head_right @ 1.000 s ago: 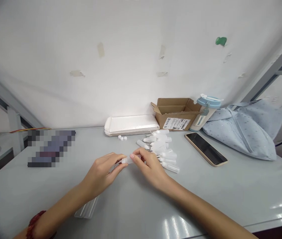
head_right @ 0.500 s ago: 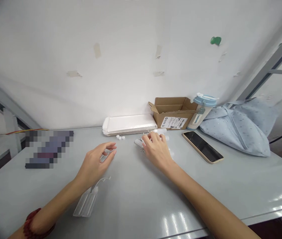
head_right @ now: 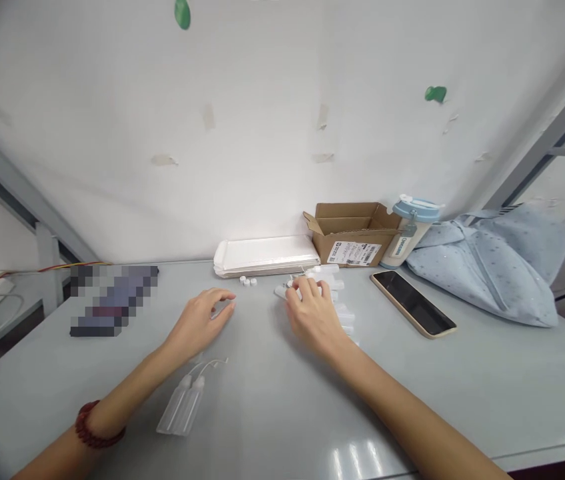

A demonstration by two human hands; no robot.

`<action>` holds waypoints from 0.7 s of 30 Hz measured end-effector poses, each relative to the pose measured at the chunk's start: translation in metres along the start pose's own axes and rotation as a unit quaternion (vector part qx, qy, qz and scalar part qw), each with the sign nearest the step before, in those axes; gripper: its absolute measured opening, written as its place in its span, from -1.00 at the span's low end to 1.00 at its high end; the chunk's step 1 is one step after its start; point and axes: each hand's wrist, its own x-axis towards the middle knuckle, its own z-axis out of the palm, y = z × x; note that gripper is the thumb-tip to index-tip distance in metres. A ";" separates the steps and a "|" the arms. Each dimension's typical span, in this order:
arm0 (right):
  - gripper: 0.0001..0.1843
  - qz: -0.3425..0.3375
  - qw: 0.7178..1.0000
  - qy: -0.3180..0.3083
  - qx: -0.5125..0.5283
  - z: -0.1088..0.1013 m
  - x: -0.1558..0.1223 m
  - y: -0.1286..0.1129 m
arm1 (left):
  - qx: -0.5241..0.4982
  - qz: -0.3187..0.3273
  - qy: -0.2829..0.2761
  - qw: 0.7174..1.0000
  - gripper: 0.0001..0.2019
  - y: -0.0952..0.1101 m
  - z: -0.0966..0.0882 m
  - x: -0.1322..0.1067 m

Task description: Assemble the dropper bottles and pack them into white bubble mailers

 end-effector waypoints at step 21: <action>-0.72 -0.187 0.921 -0.197 0.280 -0.033 -0.017 -0.103 | 0.135 0.022 -0.083 0.987 -0.74 0.014 0.021 0.062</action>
